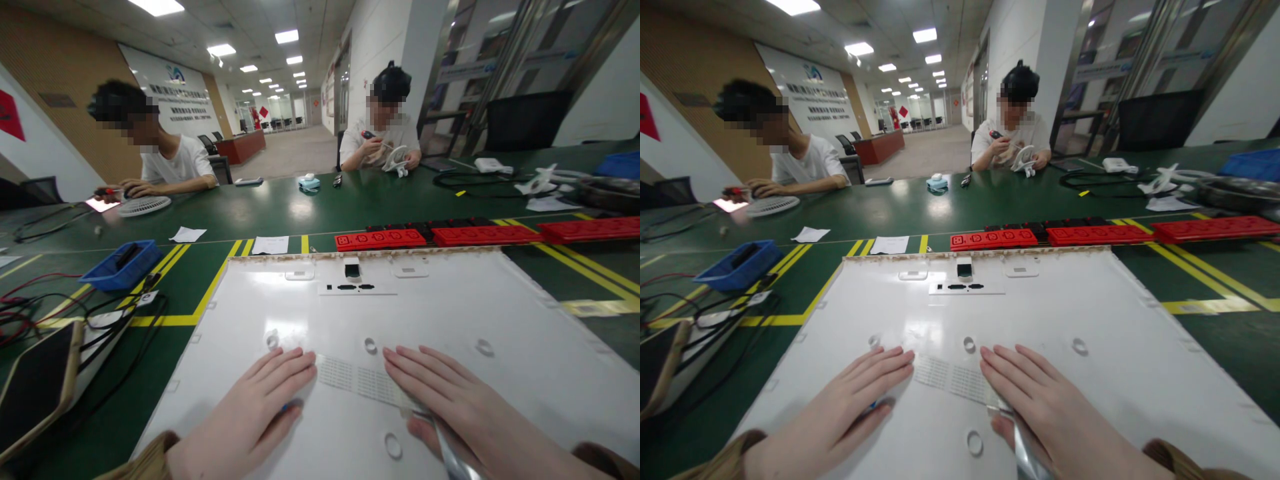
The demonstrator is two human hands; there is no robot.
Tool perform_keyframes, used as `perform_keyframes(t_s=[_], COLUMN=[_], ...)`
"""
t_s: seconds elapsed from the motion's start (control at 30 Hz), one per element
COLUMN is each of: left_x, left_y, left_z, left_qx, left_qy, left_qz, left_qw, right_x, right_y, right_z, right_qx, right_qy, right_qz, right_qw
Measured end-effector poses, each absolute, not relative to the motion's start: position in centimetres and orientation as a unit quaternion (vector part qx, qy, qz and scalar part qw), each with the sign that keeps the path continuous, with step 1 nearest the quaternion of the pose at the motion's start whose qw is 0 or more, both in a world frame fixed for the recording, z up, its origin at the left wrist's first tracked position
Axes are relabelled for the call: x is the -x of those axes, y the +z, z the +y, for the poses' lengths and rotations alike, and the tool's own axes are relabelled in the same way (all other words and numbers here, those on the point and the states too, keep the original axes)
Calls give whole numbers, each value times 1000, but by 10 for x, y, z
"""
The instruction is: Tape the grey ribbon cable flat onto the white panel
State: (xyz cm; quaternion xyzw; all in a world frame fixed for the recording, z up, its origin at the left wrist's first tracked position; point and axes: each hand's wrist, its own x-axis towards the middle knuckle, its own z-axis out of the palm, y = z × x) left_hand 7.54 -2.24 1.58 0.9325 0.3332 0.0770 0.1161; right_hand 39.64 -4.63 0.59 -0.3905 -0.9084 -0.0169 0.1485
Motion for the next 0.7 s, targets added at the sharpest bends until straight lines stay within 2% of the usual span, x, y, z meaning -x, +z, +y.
perform_keyframes(t_s=[0.27,0.5,0.7], left_x=[-75,-75,-76], left_y=[16,16,16], left_z=[-21,-23,-22], left_qx=[-930,-931,-933], left_qy=[77,62,73], left_qz=[336,337,333], left_qw=[127,124,117], right_x=[-398,-396,-396], right_y=[5,11,11], right_z=[-48,-49,-48], right_qx=[386,380,372], right_qy=[-40,-15,-16], right_qz=[-913,-907,-910], right_qw=[127,181,181])
